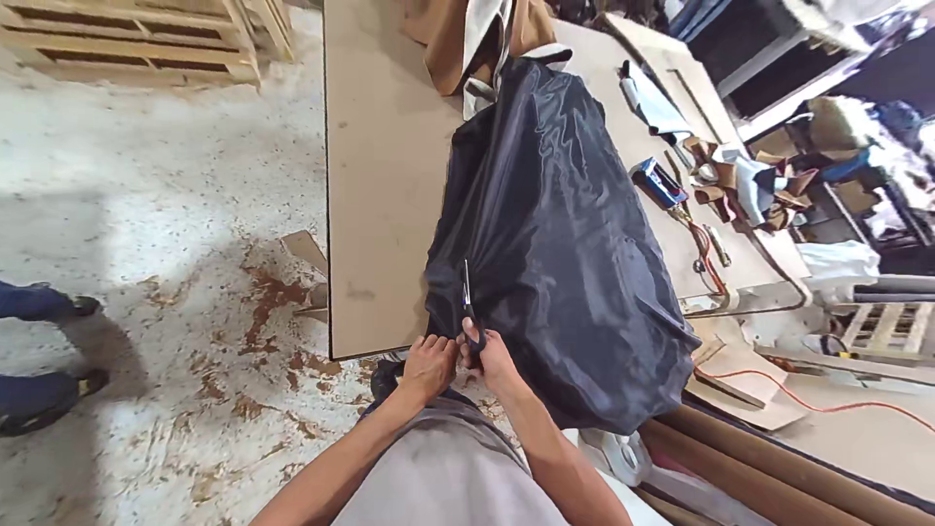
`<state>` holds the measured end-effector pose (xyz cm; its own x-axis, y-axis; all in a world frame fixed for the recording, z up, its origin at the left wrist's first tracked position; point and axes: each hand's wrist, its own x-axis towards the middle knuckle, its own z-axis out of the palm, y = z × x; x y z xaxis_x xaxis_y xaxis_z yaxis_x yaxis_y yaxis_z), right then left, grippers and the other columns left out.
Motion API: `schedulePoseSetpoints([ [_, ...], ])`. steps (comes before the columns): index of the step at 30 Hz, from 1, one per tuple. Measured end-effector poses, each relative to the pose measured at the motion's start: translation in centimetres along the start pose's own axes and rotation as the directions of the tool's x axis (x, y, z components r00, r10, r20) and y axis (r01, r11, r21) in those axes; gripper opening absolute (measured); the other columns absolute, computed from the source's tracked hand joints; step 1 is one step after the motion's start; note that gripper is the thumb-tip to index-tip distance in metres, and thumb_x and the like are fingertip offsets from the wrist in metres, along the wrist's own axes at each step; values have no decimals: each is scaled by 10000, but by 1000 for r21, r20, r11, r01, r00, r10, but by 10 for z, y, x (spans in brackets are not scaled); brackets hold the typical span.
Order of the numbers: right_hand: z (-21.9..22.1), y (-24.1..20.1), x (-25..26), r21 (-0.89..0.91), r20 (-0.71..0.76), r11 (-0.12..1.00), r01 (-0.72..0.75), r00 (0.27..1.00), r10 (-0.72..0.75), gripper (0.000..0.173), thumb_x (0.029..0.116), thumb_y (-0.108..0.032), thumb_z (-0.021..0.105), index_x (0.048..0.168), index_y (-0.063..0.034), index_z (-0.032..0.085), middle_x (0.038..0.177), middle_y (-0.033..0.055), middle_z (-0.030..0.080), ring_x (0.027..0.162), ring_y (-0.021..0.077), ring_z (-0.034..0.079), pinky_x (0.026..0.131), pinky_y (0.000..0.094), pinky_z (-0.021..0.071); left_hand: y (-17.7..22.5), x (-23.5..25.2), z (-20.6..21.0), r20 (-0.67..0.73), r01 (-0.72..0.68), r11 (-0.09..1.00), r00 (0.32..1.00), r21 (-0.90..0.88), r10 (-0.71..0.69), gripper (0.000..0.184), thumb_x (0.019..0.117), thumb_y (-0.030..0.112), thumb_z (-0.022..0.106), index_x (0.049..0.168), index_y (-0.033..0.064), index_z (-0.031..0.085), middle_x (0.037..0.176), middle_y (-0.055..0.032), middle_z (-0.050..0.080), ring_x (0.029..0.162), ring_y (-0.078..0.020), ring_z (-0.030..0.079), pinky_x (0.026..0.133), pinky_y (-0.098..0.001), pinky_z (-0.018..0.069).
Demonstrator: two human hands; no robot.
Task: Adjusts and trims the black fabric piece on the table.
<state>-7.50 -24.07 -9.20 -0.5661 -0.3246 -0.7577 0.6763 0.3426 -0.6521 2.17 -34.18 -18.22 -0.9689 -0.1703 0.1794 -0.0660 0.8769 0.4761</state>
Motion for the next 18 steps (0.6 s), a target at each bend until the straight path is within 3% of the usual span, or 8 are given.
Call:
schedulePoseSetpoints([
  [3, 8, -10, 12, -20, -51, 999, 35, 998, -36, 423, 1073, -391, 532, 894, -31, 663, 591, 3, 576, 417, 55, 470, 355, 195, 332, -6, -6, -1, -1, -25, 1000, 1000, 1, 25, 187, 949, 172, 595, 898, 51, 728, 823, -123, 722, 823, -316, 722, 731, -486, 562],
  [6, 13, -23, 25, -7, -31, 998, 55, 998, -55, 449, 1077, -413, 510, 896, -29, 657, 595, 12, 586, 424, 63, 498, 355, 196, 350, -13, -7, -5, 8, -30, 1000, 1000, 8, 30, 206, 963, 194, 588, 917, 57, 735, 842, -123, 732, 832, -311, 722, 752, -485, 558],
  [13, 17, -65, 61, -1, -39, 996, 94, 995, -94, 434, 1073, -413, 522, 895, -36, 645, 593, 0, 567, 419, 57, 475, 355, 192, 337, -11, -10, -16, 141, -2, 1000, 990, 0, 2, 170, 946, 157, 616, 978, 49, 742, 932, -153, 758, 930, -358, 737, 869, -549, 559],
  [18, 15, -90, 92, 42, 0, 997, 65, 998, -65, 458, 1062, -475, 508, 920, -58, 633, 614, -2, 575, 439, 65, 500, 368, 194, 359, -19, -18, -1, -46, -105, 990, 993, 93, 109, 135, 891, 166, 618, 845, 89, 719, 779, -85, 724, 774, -273, 718, 770, -464, 558],
])
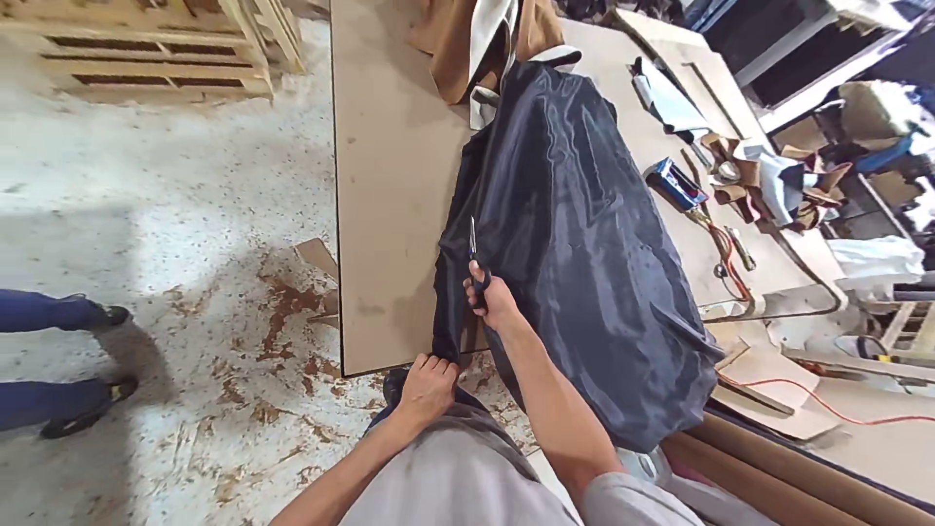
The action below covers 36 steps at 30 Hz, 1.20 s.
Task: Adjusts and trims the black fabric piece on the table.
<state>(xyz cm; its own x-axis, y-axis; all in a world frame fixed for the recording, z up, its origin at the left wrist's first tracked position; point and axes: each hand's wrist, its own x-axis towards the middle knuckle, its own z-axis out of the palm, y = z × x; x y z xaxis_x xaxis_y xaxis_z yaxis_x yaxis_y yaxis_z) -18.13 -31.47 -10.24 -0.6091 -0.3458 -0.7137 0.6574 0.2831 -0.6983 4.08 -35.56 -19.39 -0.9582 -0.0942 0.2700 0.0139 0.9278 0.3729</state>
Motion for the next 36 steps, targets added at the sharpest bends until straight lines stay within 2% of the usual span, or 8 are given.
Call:
schedulePoseSetpoints([
  [3, -1, -11, 18, 11, -7, 999, 40, 999, -40, 426, 1065, -427, 530, 895, -51, 634, 596, -6, 562, 417, 51, 473, 354, 186, 335, -3, -5, -2, -17, -29, 1000, 999, 8, 30, 155, 890, 173, 592, 798, 101, 695, 729, -59, 695, 729, -243, 696, 771, -438, 549],
  [7, -5, -26, 40, 58, 56, 997, 51, 997, -54, 459, 1072, -469, 488, 916, -54, 609, 590, 6, 563, 416, 70, 494, 350, 193, 352, -7, -19, -7, -20, -46, 999, 999, -1, 46, 244, 949, 188, 516, 764, 117, 658, 694, -34, 653, 700, -213, 666, 757, -405, 546],
  [12, -2, -48, 69, 83, 82, 995, 51, 995, -58, 472, 1070, -491, 471, 897, -69, 591, 593, 10, 554, 409, 71, 482, 345, 196, 350, -13, -30, -15, -50, 16, 1000, 999, 21, -15, 327, 1009, 277, 494, 772, 139, 672, 685, -5, 656, 700, -188, 666, 761, -379, 546],
  [19, 1, -82, 110, 101, 79, 994, 49, 995, -58, 503, 1060, -533, 456, 896, -76, 583, 580, 16, 548, 403, 87, 474, 341, 210, 340, -15, -40, -27, -94, 72, 997, 993, 38, -68, 337, 1008, 291, 492, 758, 150, 667, 667, 7, 637, 686, -171, 651, 769, -363, 541],
  [27, 0, -125, 161, 56, 108, 995, 81, 990, -87, 528, 1038, -582, 463, 930, -83, 599, 604, 15, 563, 429, 87, 486, 358, 212, 340, -10, -45, -34, -103, 149, 987, 985, 65, -142, 367, 1014, 308, 479, 766, 144, 693, 701, -11, 683, 716, -184, 686, 779, -376, 564],
  [31, 1, -149, 185, 65, 117, 991, 116, 985, -123, 539, 1015, -606, 494, 894, -89, 586, 595, 21, 562, 420, 89, 492, 353, 208, 347, -10, -53, -46, -40, 180, 982, 983, 53, -178, 316, 1005, 283, 535, 788, 120, 695, 711, -40, 682, 719, -212, 686, 782, -394, 555],
  [36, 4, -178, 222, 115, 151, 987, 114, 980, -131, 561, 1010, -635, 466, 883, -99, 569, 603, 23, 571, 421, 101, 500, 352, 224, 367, -7, -61, -59, 13, 247, 969, 969, 16, -247, 276, 998, 237, 572, 830, 71, 715, 747, -101, 709, 745, -275, 706, 790, -441, 561],
])
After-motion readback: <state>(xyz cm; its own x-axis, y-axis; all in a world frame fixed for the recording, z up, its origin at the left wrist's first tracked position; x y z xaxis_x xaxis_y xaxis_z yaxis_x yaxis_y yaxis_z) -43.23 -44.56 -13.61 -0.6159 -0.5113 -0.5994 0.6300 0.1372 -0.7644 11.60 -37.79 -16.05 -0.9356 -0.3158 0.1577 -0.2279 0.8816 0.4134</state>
